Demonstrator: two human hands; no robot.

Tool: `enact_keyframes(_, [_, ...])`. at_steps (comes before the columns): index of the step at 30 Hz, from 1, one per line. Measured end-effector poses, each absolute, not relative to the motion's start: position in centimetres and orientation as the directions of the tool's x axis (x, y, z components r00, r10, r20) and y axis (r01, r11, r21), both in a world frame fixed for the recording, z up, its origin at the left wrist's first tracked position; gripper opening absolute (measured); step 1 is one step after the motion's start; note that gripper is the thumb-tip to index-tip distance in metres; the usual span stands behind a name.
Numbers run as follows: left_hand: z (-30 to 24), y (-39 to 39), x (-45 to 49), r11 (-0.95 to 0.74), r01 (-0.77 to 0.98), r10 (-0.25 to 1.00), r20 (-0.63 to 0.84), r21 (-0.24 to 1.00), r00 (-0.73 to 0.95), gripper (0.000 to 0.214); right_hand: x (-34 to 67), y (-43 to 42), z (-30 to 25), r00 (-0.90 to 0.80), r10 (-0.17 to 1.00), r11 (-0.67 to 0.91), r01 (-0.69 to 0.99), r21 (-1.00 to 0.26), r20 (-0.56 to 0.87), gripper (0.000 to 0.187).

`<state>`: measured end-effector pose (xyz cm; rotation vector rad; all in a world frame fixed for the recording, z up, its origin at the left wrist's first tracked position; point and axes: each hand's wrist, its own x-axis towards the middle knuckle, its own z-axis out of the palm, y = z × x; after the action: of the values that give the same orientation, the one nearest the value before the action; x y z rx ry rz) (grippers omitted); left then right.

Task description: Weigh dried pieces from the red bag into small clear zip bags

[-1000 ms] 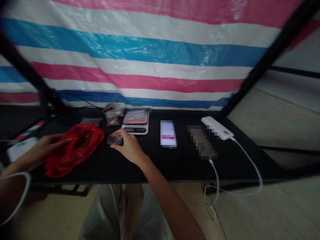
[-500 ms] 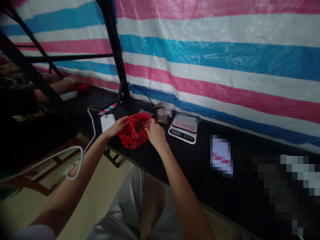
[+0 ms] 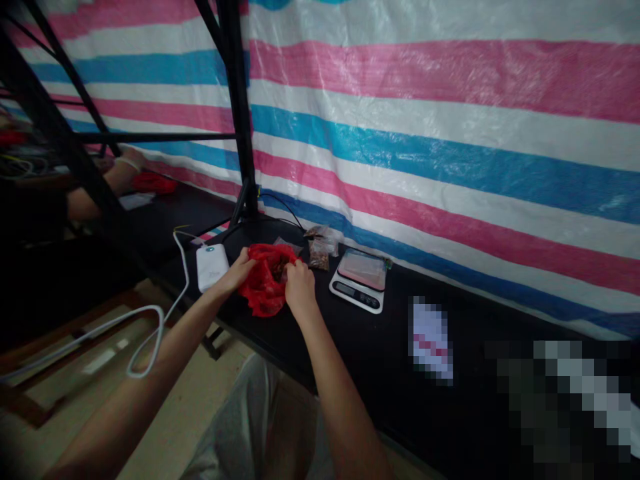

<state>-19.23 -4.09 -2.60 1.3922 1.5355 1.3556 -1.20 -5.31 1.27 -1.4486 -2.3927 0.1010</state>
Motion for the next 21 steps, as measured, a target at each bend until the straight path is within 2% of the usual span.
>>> enact_keyframes(7, [-2.6, -3.8, -17.0, -0.222, 0.129, 0.893, 0.255, 0.966, -0.372, 0.011, -1.2, -4.7, -0.7, -0.229, 0.906, 0.386, 0.794, -0.47, 0.356, 0.032])
enact_keyframes(10, [-1.6, -4.6, -16.5, -0.235, 0.215, 0.87, 0.304, 0.948, -0.39, 0.01, -1.0, -4.3, -1.1, -0.199, 0.915, 0.367, 0.772, -0.519, 0.351, 0.03])
enact_keyframes(13, [-0.1, -5.7, -16.3, -0.123, 0.507, 0.869, 0.339, 0.853, -0.36, 0.019, -0.9, -4.4, -1.0, -0.189, 0.911, 0.358, 0.806, -0.472, 0.367, 0.031])
enact_keyframes(15, [0.6, -6.3, -16.3, -0.021, 0.626, 0.891, 0.298, 0.779, -0.341, 0.024, -1.0, -4.7, -0.6, -0.202, 0.906, 0.353, 0.845, -0.402, 0.372, 0.031])
enact_keyframes(18, [0.8, -6.7, -16.3, 0.043, 0.609, 0.924, 0.201, 0.792, -0.327, 0.024, -1.2, -5.4, 0.4, -0.258, 0.898, 0.367, 0.887, -0.282, 0.356, 0.028])
enact_keyframes(21, [-0.1, -6.5, -16.2, -0.015, 0.457, 0.915, 0.197, 0.889, -0.352, 0.021, -1.3, -5.8, 1.1, -0.319, 0.886, 0.4, 0.892, -0.21, 0.336, 0.028])
